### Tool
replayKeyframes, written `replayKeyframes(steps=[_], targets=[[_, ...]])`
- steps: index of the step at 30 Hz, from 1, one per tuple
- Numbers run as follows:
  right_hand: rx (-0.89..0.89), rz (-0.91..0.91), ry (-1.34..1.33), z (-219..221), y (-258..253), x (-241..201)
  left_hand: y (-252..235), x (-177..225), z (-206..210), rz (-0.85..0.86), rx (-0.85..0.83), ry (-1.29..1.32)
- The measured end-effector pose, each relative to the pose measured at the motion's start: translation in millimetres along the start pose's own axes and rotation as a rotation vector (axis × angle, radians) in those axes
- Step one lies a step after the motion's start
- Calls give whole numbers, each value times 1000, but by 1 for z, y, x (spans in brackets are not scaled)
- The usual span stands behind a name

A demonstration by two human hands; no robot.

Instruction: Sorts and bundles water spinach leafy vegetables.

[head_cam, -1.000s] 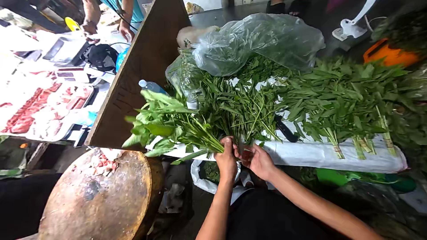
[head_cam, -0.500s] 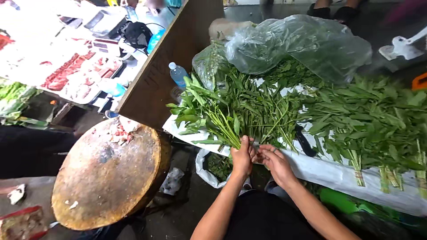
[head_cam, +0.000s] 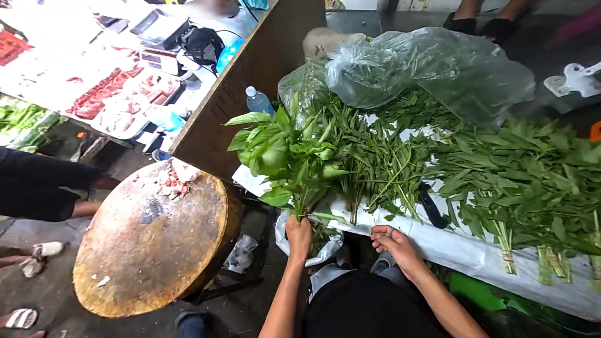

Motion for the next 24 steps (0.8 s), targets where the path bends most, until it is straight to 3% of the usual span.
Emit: replayKeyframes(steps=[8,13,19,24], targets=[[260,56,195,-35,-64,-13,3,-10,21,-250,-232,569],[215,187,391,-37,-115,-6,15,12,27,-357,-333,703],[271,-164,214,-54,-75,-61,24,10,17,-350,-459,811],[311,-295,116,-70,-44,-88,27,9,29,-365,-495,826]])
Point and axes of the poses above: each hand's wrist, its own y-axis away from the middle knuckle, its own z-axis out of the palm, x = y × z, the point moved 8 cm from there along -y, towards the middle knuckle, and after that the axes turned 7 degrees about -z, right-handed, at the moved point
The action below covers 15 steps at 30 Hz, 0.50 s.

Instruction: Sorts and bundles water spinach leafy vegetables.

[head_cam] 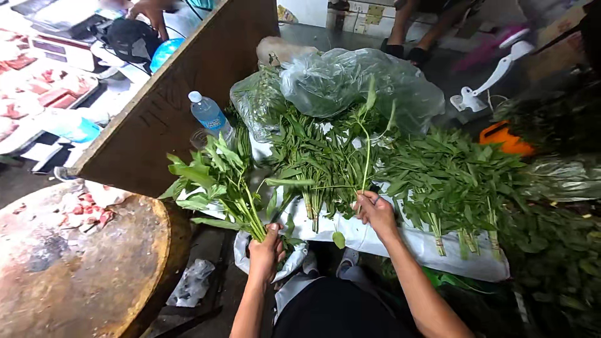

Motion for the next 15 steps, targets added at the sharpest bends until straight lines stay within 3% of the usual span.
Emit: replayKeyframes(steps=[4,10,15], targets=[[10,-24,-55,-2,12,-24,-12,-15,23,-10,9,-49],[-250,-147,107,46,45,-65,-11,-33,65,-75,-154,44],[-475,-54,261,103,73,-50,-6,-44,87,-30,-218,112]])
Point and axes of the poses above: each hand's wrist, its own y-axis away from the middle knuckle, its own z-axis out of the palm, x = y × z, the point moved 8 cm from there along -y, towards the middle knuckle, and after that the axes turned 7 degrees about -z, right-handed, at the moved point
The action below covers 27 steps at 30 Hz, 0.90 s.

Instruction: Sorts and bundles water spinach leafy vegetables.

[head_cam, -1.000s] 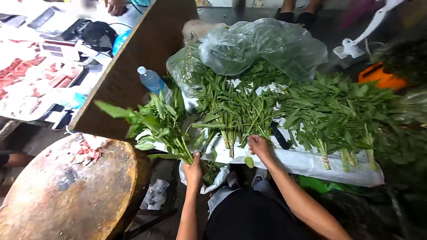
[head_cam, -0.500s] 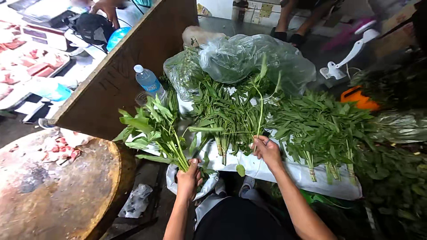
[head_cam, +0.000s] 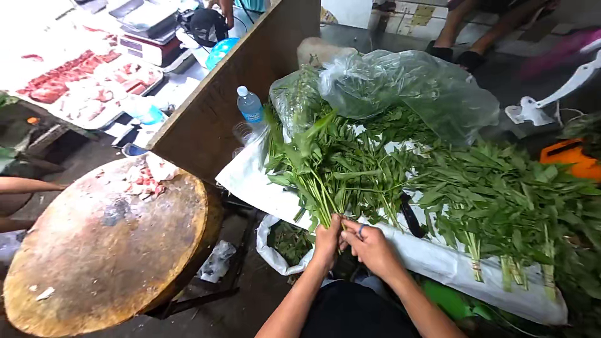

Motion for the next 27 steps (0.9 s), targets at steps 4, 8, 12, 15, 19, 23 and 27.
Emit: replayKeyframes(steps=[4,8,12,15,19,23,27], targets=[[29,-3,69,14,7,9,0,1,-2,84,16,12],[78,-71,200,14,9,10,0,-1,-4,57,48,33],[75,-186,313,19,12,8,3,5,-10,78,174,-66],[8,-156,273,29,18,17,5,11,-11,104,210,-68],[-117,13,289,40,11,22,10,14,-3,117,192,-61],[-182,-55,336,47,5,19,13,12,-4,187,197,-163],[-324,-120,218,56,4,21,12,19,-14,186,148,-186]])
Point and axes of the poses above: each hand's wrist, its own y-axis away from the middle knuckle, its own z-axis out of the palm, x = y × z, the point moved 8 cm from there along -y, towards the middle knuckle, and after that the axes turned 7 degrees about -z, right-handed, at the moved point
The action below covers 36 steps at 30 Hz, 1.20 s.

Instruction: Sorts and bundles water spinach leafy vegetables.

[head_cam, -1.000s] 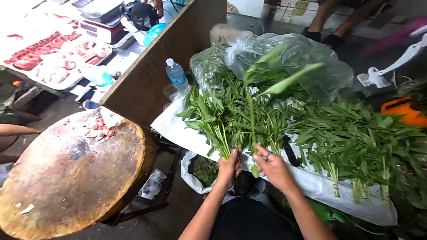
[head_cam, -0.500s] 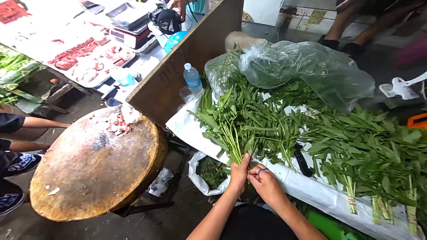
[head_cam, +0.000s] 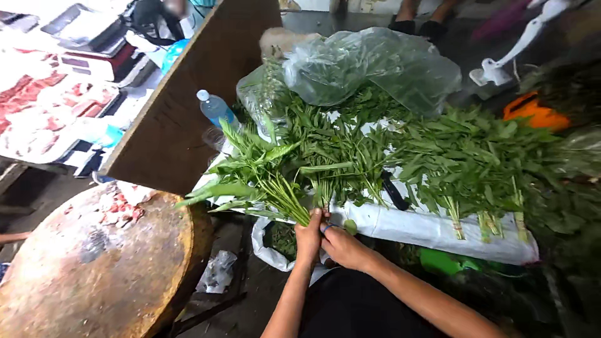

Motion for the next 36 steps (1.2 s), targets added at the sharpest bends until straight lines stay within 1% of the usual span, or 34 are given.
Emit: replayKeyframes(steps=[1,2,3,5,7,9,11,12,14,18,21,23,25,26,28,31,34,36], targets=[[-44,-15,-38,-3,-4,2,-2,-1,-7,-21,31,3],[-40,-15,-99,-9,-8,7,-5,-3,-17,-44,81,9],[10,20,-178,-19,-12,15,-8,-3,-28,-69,132,12],[188,180,-336,-45,-21,43,-11,-1,-46,-138,187,14],[380,325,-381,-66,-31,84,-7,-1,-54,-190,183,25],[505,380,-418,-80,-52,119,-6,7,-56,-192,156,39],[622,424,-537,-87,-65,140,-4,9,-54,-192,132,59],[686,430,-585,-90,-65,145,-3,9,-52,-197,122,68],[823,389,-606,-103,-55,138,-1,9,-49,-210,109,84],[986,233,-499,-129,-19,104,5,2,-43,-225,94,116],[1029,146,-562,-133,3,99,6,-3,-41,-232,83,132],[1064,191,-691,-129,17,116,4,-5,-39,-232,82,139],[1059,287,-879,-117,29,138,4,-6,-35,-236,77,148],[1042,321,-970,-111,32,146,4,-7,-33,-238,73,148],[982,319,-1090,-105,36,149,3,-9,-29,-240,60,140],[922,208,-1124,-110,39,125,5,-14,-22,-257,42,128],[888,51,-1056,-123,37,83,7,-16,-17,-266,27,121],[873,-9,-1012,-127,35,58,8,-17,-14,-270,17,128]])
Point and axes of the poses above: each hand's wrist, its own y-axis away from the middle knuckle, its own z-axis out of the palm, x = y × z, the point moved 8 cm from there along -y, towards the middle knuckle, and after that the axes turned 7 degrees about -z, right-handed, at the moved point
